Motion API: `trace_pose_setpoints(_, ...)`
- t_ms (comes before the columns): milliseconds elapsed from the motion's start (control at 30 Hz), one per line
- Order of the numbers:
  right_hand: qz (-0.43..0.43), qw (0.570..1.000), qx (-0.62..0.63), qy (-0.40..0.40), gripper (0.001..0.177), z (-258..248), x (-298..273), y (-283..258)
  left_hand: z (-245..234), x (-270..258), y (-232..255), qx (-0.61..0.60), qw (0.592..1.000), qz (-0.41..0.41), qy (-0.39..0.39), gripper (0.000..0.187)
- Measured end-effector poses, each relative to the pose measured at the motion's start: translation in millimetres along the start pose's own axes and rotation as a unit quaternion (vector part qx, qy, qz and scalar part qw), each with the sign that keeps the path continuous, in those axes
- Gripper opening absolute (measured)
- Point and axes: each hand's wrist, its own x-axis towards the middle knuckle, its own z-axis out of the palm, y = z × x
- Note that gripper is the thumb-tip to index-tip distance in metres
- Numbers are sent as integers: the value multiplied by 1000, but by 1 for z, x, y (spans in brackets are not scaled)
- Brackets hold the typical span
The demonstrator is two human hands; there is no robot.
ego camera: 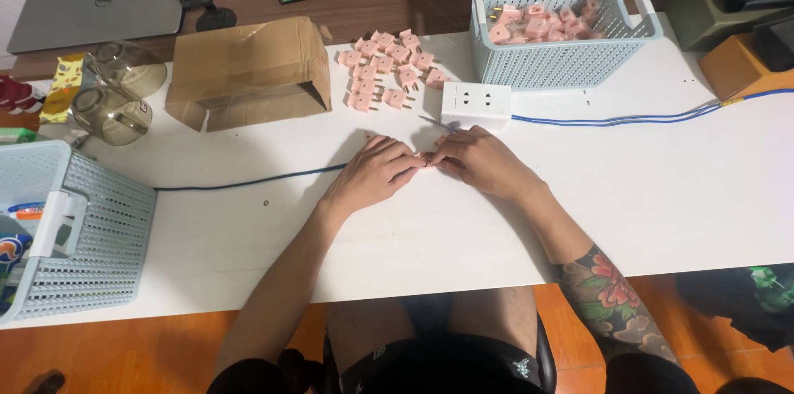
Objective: Assembling electrical plug components by connecting wires to terminals and securing them with a screwdriver.
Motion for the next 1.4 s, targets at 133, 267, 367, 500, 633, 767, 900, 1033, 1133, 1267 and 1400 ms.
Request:
trace_pose_setpoints(133,-10,1000,-13,11,9,-6,1,-3,1,1,-3,7,1000,15,16,5)
trace_pose_setpoints(267,2,1000,-25,-10,9,-2,-2,2,3,0,-1,-1,1000,10,15,6)
trace_pose_setpoints(367,1,1000,-24,-16,9,-4,1,1,1,0,0,-1,1000,9,17,7)
trace_pose_setpoints(500,-9,1000,-15,-12,9,-6,-1,-1,-4,1,1,-13,1000,-2,-6,13)
trace_pose_setpoints(633,-9,999,-37,-8,9,5,0,5,-4,2,3,-4,1000,-6,-17,13)
trace_pose_setpoints(767,-13,999,-39,-11,12,9,1,2,0,3,1,14,999,-13,-30,15)
trace_pose_setpoints(900,13,1000,-9,-16,17,4,0,-4,2,1,1,22,999,-11,-29,14)
trace_pose_setpoints(1033,6,999,-20,-26,19,5,0,2,2,2,1,29,999,-7,-24,13)
trace_pose_setpoints(1133,10,999,-16,-33,23,2,0,-2,2,0,1,28,999,-14,-22,15)
trace_pose_setpoints(1267,24,1000,0,4,24,-2,-3,-1,-2,3,4,15,999,-16,-26,16)
trace_pose_setpoints(1400,55,996,-49,50,28,-3,-2,8,-6,6,7,-12,999,-27,-18,14)
